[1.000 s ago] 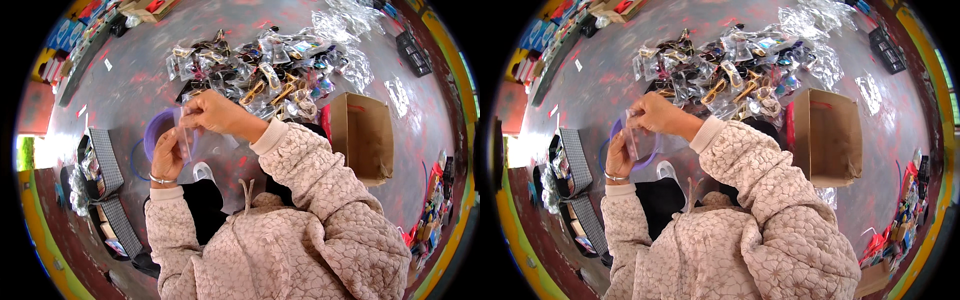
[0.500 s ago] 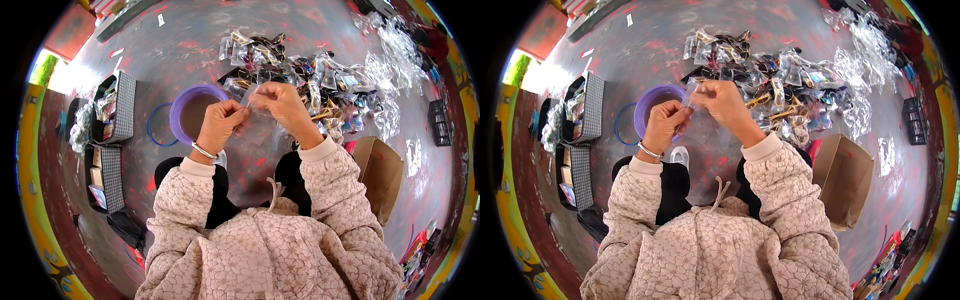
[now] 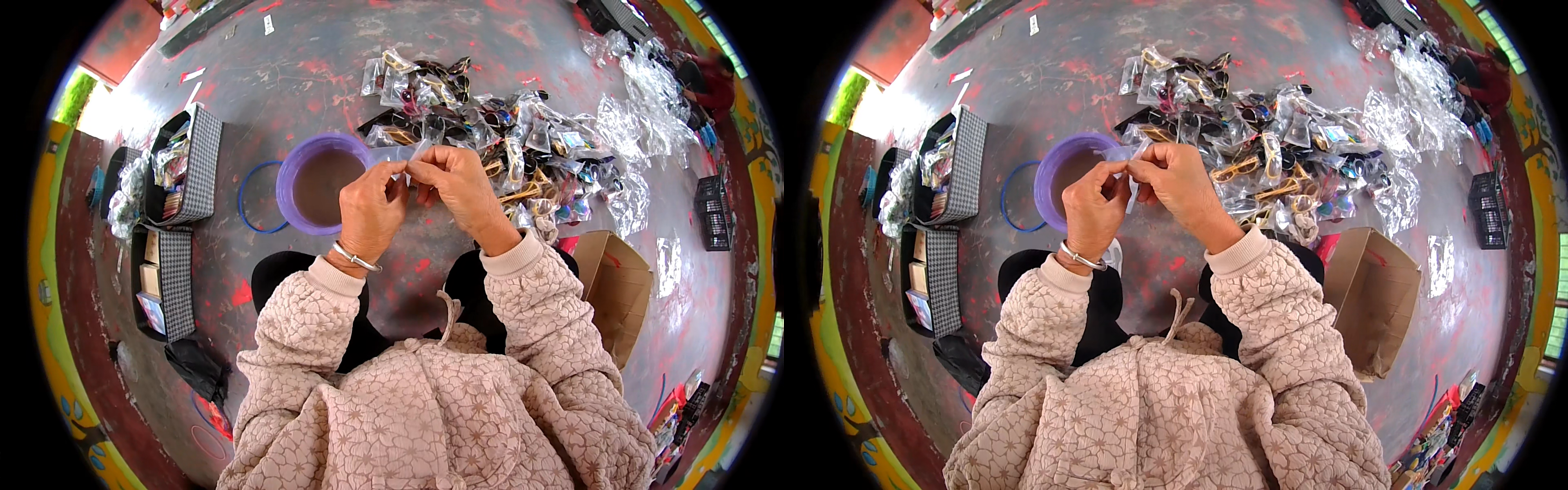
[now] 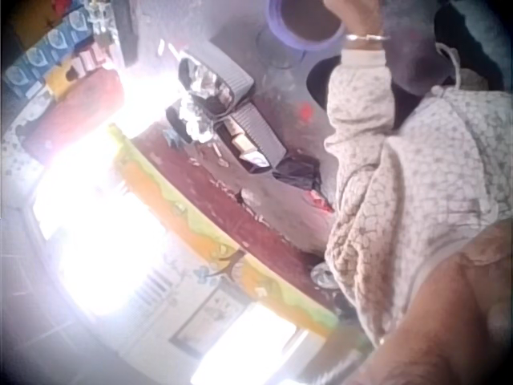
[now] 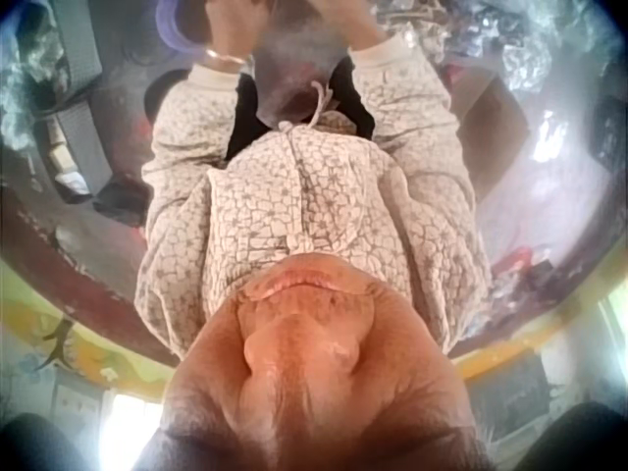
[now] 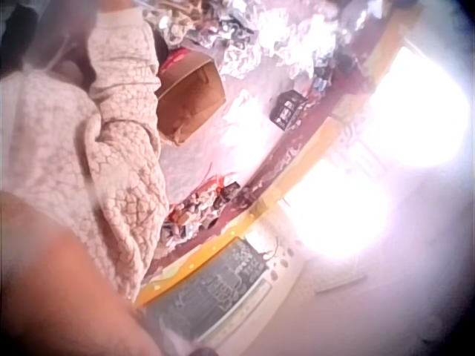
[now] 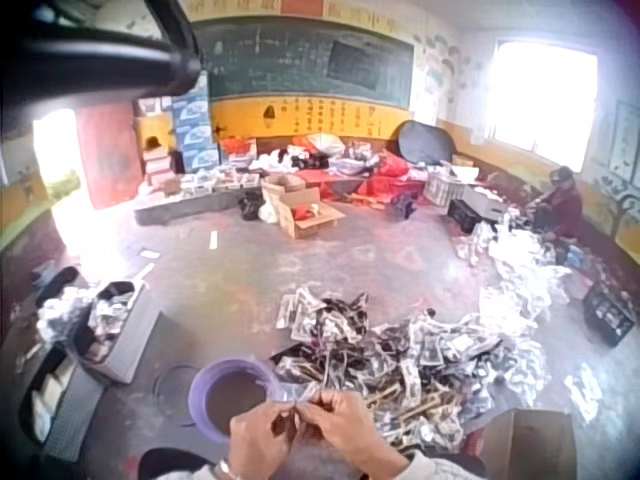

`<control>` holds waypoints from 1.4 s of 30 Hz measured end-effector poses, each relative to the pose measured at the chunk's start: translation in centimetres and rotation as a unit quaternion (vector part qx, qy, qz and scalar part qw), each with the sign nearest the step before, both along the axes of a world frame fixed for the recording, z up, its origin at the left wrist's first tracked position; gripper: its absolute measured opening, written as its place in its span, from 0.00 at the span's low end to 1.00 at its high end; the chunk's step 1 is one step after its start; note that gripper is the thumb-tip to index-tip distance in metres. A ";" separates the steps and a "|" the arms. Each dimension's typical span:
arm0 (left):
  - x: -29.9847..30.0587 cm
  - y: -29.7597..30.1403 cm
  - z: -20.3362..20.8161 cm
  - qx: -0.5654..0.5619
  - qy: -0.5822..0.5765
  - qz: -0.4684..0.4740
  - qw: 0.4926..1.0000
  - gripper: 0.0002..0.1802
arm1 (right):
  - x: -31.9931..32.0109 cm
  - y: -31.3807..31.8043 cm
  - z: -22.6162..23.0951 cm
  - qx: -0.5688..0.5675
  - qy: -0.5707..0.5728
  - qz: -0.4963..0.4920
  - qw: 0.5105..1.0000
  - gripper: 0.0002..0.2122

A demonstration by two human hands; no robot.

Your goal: The person picks up a pair of sunglasses from a pile on the floor, wipes the lenses with a cloth, and places the sunglasses into a small plastic bag.

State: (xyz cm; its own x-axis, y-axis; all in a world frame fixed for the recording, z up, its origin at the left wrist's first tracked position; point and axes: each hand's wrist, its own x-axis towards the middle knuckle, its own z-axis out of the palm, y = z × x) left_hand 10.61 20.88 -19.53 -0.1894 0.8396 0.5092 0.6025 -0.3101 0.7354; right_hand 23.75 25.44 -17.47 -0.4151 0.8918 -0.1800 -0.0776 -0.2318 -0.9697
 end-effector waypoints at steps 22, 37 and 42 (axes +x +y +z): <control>-1.6 0.3 1.1 -0.254 -0.442 -0.201 0.836 0.10 | 0.9 -0.1 1.4 0.024 0.003 0.034 0.999 0.06; -2.5 0.5 0.6 -0.297 -0.479 -0.251 0.787 0.08 | 1.1 0.2 1.1 0.092 -0.067 0.068 0.991 0.06; -2.4 0.5 0.8 -0.298 -0.490 -0.250 0.780 0.08 | 1.2 0.3 1.0 0.097 -0.070 0.073 0.990 0.06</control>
State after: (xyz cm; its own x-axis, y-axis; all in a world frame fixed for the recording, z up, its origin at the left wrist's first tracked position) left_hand 8.16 21.40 -18.75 0.1855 0.9654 -0.1833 -0.4264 0.2471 0.8701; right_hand 24.94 25.76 -16.47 -0.5249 0.8478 -0.0753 0.0813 -0.0381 -0.9960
